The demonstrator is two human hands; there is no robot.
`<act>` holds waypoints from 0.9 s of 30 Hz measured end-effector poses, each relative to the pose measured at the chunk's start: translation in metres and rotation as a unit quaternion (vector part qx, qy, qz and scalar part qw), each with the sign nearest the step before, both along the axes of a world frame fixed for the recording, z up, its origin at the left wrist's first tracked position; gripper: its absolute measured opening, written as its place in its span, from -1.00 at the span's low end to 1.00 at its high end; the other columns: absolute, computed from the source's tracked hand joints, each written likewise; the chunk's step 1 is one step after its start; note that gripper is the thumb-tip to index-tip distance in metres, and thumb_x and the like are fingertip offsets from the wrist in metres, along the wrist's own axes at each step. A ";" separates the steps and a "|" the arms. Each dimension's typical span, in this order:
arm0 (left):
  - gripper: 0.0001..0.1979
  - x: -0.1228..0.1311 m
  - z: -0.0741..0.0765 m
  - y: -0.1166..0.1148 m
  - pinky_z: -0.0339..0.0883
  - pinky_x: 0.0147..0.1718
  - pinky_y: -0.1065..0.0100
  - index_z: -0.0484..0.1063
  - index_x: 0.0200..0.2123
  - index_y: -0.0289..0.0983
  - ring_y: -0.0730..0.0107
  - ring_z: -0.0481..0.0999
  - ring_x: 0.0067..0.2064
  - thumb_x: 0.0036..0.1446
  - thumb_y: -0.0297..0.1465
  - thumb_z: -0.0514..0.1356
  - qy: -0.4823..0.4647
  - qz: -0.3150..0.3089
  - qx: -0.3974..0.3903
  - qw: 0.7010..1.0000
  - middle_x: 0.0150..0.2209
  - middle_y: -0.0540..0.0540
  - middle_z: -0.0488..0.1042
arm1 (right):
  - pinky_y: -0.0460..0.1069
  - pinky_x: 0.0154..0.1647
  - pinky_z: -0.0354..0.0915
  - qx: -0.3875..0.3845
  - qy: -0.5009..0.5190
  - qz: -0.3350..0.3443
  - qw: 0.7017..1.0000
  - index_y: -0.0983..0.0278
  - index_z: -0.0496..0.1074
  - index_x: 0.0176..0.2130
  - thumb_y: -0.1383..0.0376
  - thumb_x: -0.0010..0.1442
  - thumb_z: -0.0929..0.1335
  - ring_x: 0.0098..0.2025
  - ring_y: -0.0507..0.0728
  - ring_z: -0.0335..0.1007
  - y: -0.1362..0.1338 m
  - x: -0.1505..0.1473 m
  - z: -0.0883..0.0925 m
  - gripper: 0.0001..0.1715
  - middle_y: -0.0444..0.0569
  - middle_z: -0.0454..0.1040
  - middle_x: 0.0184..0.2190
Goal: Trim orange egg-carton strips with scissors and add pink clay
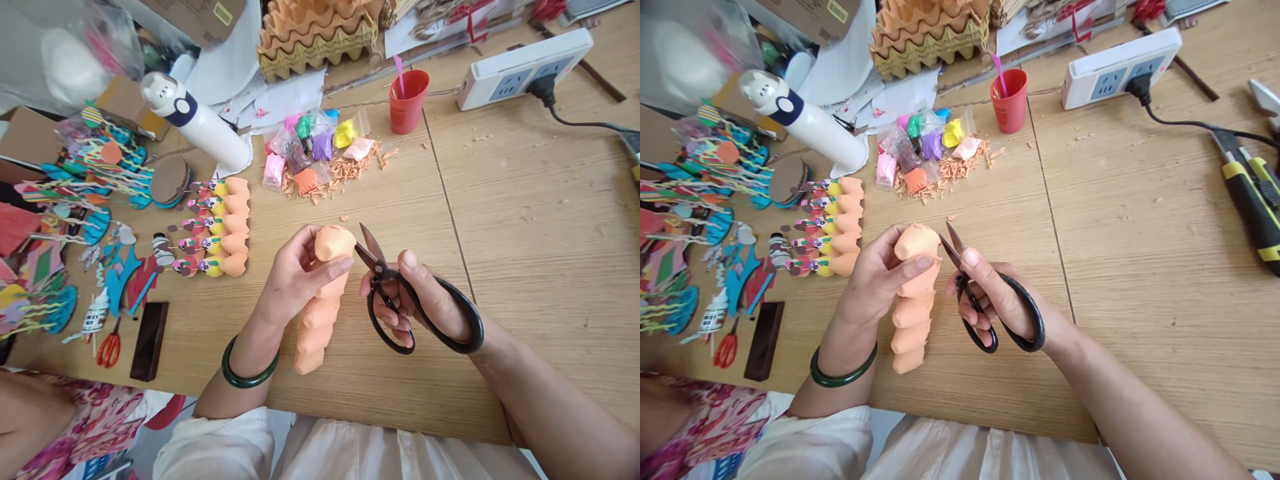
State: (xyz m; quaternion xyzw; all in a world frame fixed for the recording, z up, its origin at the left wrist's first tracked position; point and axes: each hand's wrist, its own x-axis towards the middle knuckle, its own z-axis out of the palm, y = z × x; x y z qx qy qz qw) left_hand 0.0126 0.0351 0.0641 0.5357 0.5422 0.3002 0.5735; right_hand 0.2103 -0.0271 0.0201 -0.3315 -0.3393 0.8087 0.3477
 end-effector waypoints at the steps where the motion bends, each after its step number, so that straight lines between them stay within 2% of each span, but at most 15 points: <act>1: -0.61 0.001 0.000 -0.001 0.38 -0.27 0.37 0.46 -0.23 -0.17 0.42 0.45 -0.28 -0.03 -0.18 0.51 0.005 -0.001 0.009 1.000 -0.29 0.03 0.49 | -0.06 -0.67 0.19 -0.002 0.004 0.000 1.000 0.28 0.38 -0.14 -0.43 0.24 0.18 -0.65 0.01 0.19 0.000 0.000 0.000 -0.15 -0.21 0.27 -0.57; 5: -0.60 0.006 0.000 -0.005 0.39 -0.29 0.36 0.43 -0.26 -0.19 0.40 0.45 -0.26 -0.02 -0.17 0.51 0.026 -0.016 0.021 0.999 -0.30 0.02 0.49 | -0.07 -0.67 0.21 0.009 0.004 -0.005 1.000 0.27 0.38 -0.16 -0.43 0.24 0.19 -0.64 0.02 0.20 -0.001 -0.001 -0.001 -0.16 -0.21 0.26 -0.58; 10: -0.58 0.010 -0.003 -0.008 0.39 -0.26 0.35 0.41 -0.22 -0.19 0.39 0.48 -0.25 -0.01 -0.16 0.51 0.020 -0.017 0.015 1.000 -0.27 0.02 0.51 | -0.07 -0.67 0.19 0.021 0.010 -0.024 0.999 0.25 0.34 -0.30 -0.40 0.29 0.14 -0.65 0.00 0.20 -0.003 -0.007 -0.005 -0.19 -0.19 0.28 -0.57; 20: -0.58 0.012 -0.008 -0.013 0.41 -0.25 0.35 0.37 -0.19 -0.19 0.41 0.51 -0.28 0.05 -0.16 0.48 0.021 -0.014 0.023 0.999 -0.28 0.03 0.52 | -0.08 -0.68 0.17 0.009 0.016 -0.043 0.999 0.26 0.36 -0.31 -0.40 0.30 0.12 -0.67 -0.02 0.12 -0.003 -0.013 -0.008 -0.17 -0.21 0.24 -0.61; 23: -0.59 0.013 -0.009 -0.014 0.42 -0.23 0.34 0.36 -0.17 -0.18 0.41 0.51 -0.28 0.07 -0.18 0.47 0.021 -0.015 0.025 0.999 -0.27 0.03 0.53 | -0.09 -0.71 0.15 0.004 0.011 -0.047 0.999 0.27 0.41 -0.24 -0.39 0.30 0.14 -0.69 -0.03 0.09 -0.002 -0.012 -0.005 -0.18 -0.23 0.21 -0.62; 27: -0.59 0.014 -0.007 -0.015 0.42 -0.19 0.35 0.40 -0.19 -0.18 0.37 0.52 -0.21 0.04 -0.16 0.48 0.059 -0.004 0.056 0.997 -0.25 0.01 0.54 | -0.10 -0.77 0.07 -0.009 -0.019 -0.066 0.998 0.28 0.41 -0.29 -0.38 0.27 0.21 -0.74 -0.05 0.03 -0.003 -0.013 0.002 -0.21 -0.26 0.18 -0.66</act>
